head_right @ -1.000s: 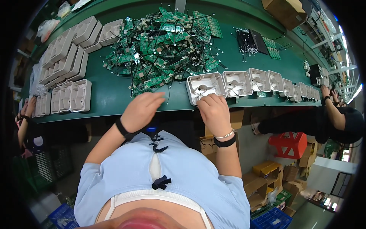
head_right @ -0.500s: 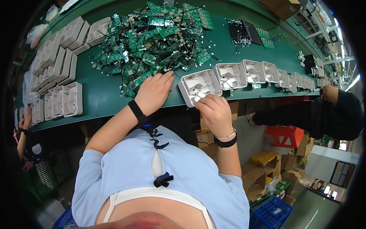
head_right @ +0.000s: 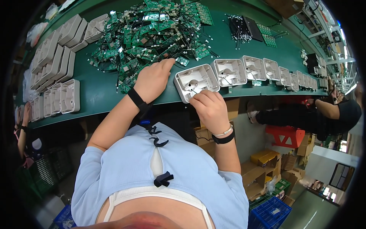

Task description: The person picks up a plastic housing and a circuit board, threads the board's wires through a hole in the housing, and presses the board into place. They then pick up a wire harness, plug it into the circuit board, and set the assembled unit onto the table before repeating the process.

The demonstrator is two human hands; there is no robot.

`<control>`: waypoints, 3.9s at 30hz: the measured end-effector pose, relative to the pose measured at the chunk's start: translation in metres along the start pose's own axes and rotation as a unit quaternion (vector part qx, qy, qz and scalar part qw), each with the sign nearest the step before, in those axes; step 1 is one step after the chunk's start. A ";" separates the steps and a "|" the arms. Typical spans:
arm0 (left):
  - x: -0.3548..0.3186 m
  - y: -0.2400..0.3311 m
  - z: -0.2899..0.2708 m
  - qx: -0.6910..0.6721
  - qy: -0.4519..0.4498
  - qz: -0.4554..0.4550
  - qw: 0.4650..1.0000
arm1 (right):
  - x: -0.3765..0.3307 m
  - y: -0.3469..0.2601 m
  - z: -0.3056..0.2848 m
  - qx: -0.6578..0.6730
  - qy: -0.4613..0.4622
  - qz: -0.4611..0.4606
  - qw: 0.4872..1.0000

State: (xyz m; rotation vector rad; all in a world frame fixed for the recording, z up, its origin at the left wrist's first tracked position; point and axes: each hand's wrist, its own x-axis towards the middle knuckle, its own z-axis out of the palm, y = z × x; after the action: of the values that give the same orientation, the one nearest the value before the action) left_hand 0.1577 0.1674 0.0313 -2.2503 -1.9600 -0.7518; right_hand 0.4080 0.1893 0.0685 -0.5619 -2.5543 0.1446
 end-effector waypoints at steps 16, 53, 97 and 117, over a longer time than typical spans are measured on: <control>0.016 -0.002 -0.028 -0.491 0.081 -0.248 0.831 | 0.007 0.001 0.017 -0.020 -0.005 0.032 0.999; -0.109 -0.050 -0.078 -0.040 0.045 -0.078 0.995 | 0.103 0.159 0.005 0.799 -0.094 0.389 0.450; -0.209 -0.127 -0.165 -0.211 0.234 -0.226 0.922 | 0.192 -0.136 0.114 0.520 0.054 0.148 0.840; -0.243 -0.122 -0.138 0.031 0.153 -0.182 0.971 | 0.170 -0.156 0.143 0.622 -0.007 0.141 0.770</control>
State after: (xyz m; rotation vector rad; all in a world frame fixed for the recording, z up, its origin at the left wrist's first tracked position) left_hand -0.0188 -0.0813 0.0240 -1.6363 -2.2185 -0.9864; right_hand 0.1461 0.1194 0.0564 -0.3477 -1.7523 1.7533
